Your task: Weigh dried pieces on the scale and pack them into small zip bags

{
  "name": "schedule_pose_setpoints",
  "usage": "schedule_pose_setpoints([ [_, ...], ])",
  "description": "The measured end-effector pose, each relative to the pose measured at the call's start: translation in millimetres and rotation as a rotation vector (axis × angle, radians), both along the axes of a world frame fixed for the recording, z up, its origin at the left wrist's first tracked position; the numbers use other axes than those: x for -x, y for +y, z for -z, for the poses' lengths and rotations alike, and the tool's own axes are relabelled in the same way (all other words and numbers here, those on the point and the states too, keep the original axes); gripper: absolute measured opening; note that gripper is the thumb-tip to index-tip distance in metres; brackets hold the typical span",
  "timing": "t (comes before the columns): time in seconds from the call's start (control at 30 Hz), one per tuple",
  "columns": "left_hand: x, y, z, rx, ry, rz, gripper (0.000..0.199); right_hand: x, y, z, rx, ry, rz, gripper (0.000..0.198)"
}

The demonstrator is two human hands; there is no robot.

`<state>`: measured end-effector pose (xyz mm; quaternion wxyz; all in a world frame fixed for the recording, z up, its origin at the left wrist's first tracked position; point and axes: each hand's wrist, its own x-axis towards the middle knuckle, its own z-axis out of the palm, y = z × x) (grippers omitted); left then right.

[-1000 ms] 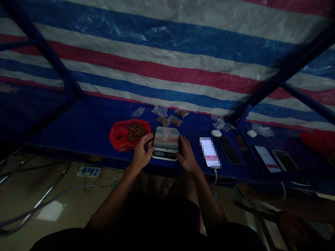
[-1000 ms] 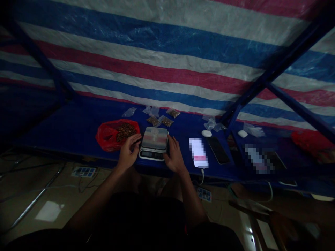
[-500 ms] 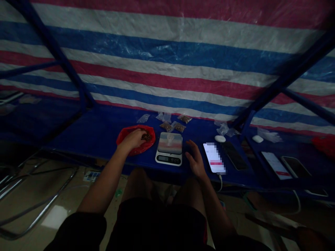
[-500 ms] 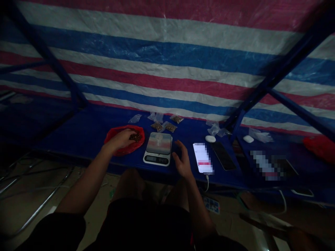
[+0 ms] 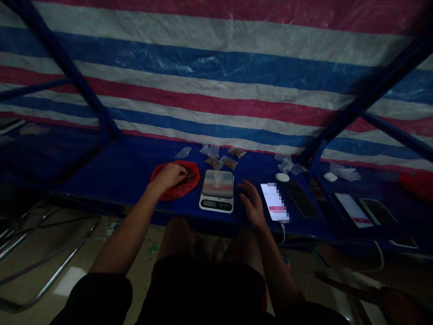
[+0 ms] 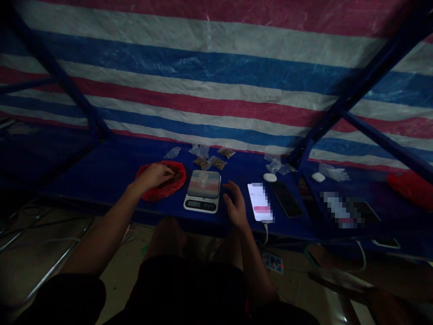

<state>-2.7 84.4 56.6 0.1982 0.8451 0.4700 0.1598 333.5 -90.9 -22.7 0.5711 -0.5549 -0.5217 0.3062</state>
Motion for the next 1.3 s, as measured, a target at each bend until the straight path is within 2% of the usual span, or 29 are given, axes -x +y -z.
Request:
schedule_pose_setpoints([
  [0.1, -0.9, -0.6, -11.2, -0.005, -0.007, 0.018, 0.020, 0.3, -0.3, -0.8, 0.001, 0.023, 0.005, 0.054],
  [0.2, -14.0, -4.7, -28.8, 0.000, -0.076, 0.050, 0.020, 0.7, -0.1, -1.5, 0.006, 0.038, 0.013, 0.053],
  [0.3, -43.4, -13.0, -46.6, 0.049, -0.188, 0.092, 0.019, 1.1, 0.3, -2.4, 0.013, 0.057, 0.020, 0.052],
  [0.43, -90.6, -22.8, -57.8, 0.101, -0.251, 0.254, 0.018, 0.9, 0.8, -4.1, 0.015, 0.046, 0.015, 0.050],
  [0.57, -117.6, -23.3, -54.3, 0.065, -0.138, 0.353, 0.021, 0.0, 0.9, -5.7, 0.009, 0.028, 0.015, 0.049],
  [0.7, -121.3, -21.2, -48.0, 0.057, -0.094, 0.359, 0.024, -0.8, 1.2, -4.8, 0.005, 0.022, 0.012, 0.048],
  [0.87, -119.3, -19.3, -44.7, 0.078, -0.210, 0.311, 0.027, -2.0, 2.8, -1.3, -0.014, 0.020, 0.013, 0.048],
  [1.07, -128.1, -17.5, -42.3, 0.196, -0.363, 0.297, 0.030, -1.4, 3.1, -0.8, -0.010, 0.039, 0.015, 0.048],
  [1.3, -132.1, -19.3, -30.7, 0.270, -0.428, 0.269, 0.028, -0.6, 2.0, -4.4, 0.009, 0.053, 0.009, 0.044],
])
